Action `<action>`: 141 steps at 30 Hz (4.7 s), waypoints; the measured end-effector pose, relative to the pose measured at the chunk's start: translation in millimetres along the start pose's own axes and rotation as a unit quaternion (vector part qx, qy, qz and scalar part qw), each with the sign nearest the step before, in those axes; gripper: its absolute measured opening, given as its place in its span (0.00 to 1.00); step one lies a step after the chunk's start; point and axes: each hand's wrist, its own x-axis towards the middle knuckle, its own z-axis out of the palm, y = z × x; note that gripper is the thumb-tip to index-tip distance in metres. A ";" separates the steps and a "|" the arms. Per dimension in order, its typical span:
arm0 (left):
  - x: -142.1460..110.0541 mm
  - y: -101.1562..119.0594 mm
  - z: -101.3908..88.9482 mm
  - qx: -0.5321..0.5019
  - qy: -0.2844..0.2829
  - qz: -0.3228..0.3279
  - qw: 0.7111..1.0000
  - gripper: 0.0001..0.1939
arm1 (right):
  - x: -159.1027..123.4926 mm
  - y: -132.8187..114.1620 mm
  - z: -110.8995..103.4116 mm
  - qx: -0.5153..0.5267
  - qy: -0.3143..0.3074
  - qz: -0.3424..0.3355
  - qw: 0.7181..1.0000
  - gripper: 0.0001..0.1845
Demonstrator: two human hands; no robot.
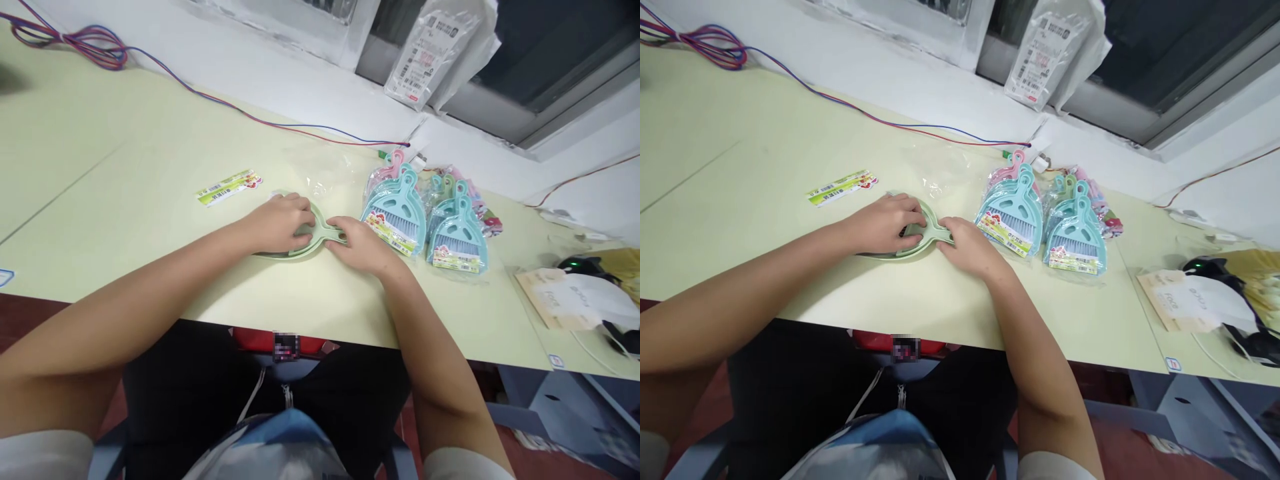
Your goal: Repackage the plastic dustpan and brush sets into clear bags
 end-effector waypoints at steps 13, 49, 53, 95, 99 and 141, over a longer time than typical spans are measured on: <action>-1.7 0.6 -4.9 0.032 -0.049 0.001 0.998 0.13 | -1.7 -5.4 -1.2 0.118 -0.037 0.035 0.992 0.27; -19.0 -33.5 -57.5 0.115 0.122 -0.207 0.964 0.12 | -9.0 7.5 -34.3 0.003 -0.077 -0.002 0.997 0.26; -19.3 -45.5 -59.6 0.095 0.066 -0.269 0.956 0.16 | -12.5 8.4 -46.1 0.039 -0.140 -0.007 0.989 0.24; -7.2 -69.9 -20.1 -0.200 0.283 -0.260 0.901 0.12 | -6.7 21.9 -34.3 0.021 0.091 0.095 0.991 0.23; -11.2 -78.1 -18.7 -0.163 0.284 -0.270 0.905 0.11 | -6.5 28.4 -34.8 -0.022 0.075 0.085 0.993 0.25; -26.8 -51.4 -44.4 0.172 0.040 -0.192 0.965 0.19 | 11.9 20.7 -6.5 0.130 0.320 0.162 0.925 0.20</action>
